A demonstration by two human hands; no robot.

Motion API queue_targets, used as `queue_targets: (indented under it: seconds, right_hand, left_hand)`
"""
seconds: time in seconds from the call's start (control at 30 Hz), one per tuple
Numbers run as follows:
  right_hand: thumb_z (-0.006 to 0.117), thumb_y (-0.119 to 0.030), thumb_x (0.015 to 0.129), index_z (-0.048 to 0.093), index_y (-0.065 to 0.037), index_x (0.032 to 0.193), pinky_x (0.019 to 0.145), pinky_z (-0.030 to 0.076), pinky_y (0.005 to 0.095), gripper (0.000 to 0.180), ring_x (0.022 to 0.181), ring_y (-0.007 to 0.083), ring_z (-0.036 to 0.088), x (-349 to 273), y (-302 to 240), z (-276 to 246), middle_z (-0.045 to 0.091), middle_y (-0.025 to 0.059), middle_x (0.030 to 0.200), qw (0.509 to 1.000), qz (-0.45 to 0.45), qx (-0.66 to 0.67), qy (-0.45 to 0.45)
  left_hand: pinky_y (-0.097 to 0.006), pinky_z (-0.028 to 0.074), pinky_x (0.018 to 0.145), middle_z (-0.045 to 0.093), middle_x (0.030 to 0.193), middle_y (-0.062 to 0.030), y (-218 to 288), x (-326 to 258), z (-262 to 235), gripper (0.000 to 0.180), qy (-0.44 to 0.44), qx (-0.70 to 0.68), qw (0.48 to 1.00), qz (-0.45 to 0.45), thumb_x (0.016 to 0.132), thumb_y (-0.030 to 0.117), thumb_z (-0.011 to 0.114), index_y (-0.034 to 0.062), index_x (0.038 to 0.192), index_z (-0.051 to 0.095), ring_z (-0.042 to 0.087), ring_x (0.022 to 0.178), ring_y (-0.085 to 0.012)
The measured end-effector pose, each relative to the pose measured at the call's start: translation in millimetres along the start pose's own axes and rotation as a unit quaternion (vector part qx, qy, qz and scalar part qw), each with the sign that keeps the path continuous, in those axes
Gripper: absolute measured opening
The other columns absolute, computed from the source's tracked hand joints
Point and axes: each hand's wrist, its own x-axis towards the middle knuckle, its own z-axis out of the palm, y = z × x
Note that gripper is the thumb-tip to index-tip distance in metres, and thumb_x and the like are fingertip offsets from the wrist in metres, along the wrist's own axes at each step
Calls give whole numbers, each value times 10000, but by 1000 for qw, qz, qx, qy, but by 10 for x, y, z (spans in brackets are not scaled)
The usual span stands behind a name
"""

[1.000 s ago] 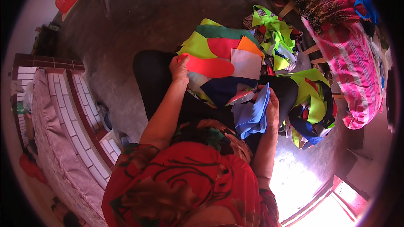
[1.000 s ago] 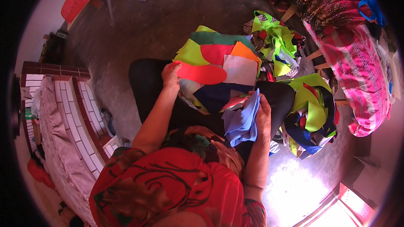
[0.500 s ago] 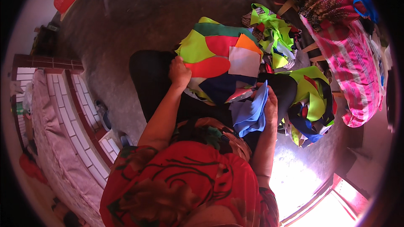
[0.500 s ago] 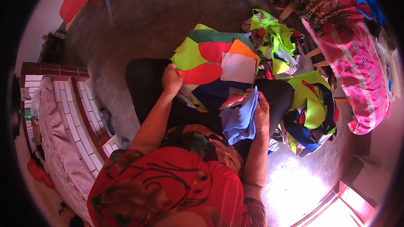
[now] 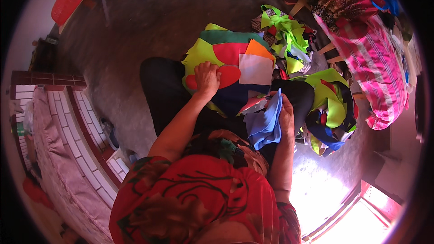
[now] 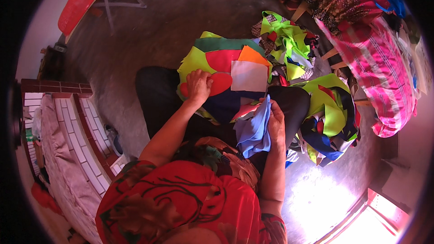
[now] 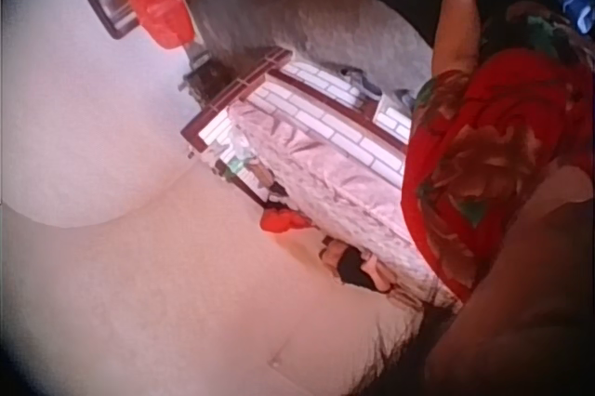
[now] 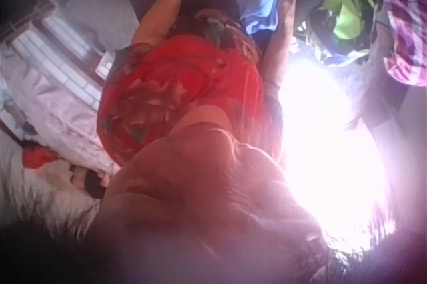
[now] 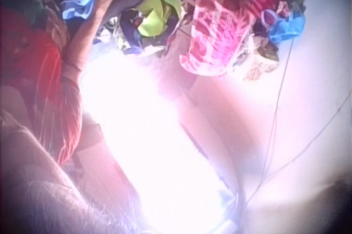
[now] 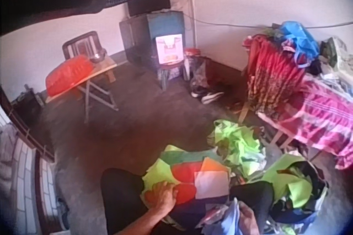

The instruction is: The person sits on the floor and sorts through a pile of colorful fabric pieces, picking them up, folding them, and stacking them into a neat pile on their lap.

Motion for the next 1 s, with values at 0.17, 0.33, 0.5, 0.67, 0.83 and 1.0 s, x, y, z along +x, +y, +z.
queue_targets:
  seconds: [0.17,0.33,0.5,0.67,0.83,1.0]
  right_hand:
    - [570,-275,935,511,-2,1201,629,494,197,386,694,97,608,34,22,-8,635,61,841,998,16,-50,20]
    - [547,-248,948,517,-8,1209,625,498,201,356,683,101,611,43,67,-42,641,70,840,999,13,-35,20]
    - [535,-224,953,524,-12,1204,611,498,200,329,675,101,614,37,79,-56,644,73,834,999,13,-38,26]
    - [532,-224,954,527,-16,1201,602,493,195,323,671,99,611,35,86,-59,643,72,836,999,11,-41,29]
    - [537,-244,957,525,-14,1203,632,492,201,337,701,97,609,44,88,-70,640,66,844,999,-4,-51,17]
    - [543,-272,956,525,-16,1210,645,490,205,361,712,98,607,43,112,-91,639,62,846,999,-6,-44,17]
  left_hand:
    - [-420,388,796,560,864,-49,-168,3,105,160,9,-93,995,-30,678,102,737,126,785,621,529,880,-282]
    - [-420,393,782,565,858,-47,-101,27,83,179,26,-87,995,-31,680,114,747,127,819,636,530,880,-280]
    - [-419,399,790,579,867,-49,-26,51,13,201,0,-34,999,-32,695,123,747,126,877,663,535,899,-277]
    - [-425,399,799,580,887,-56,-134,56,84,161,-21,-68,996,-45,703,138,749,123,840,666,537,910,-282]
    - [-423,391,812,575,903,-59,-51,54,76,121,4,-53,997,-52,705,153,748,125,792,668,529,926,-281]
    - [-412,374,828,564,905,-56,-44,68,60,116,-25,-40,998,-49,710,167,743,126,790,670,513,942,-272]
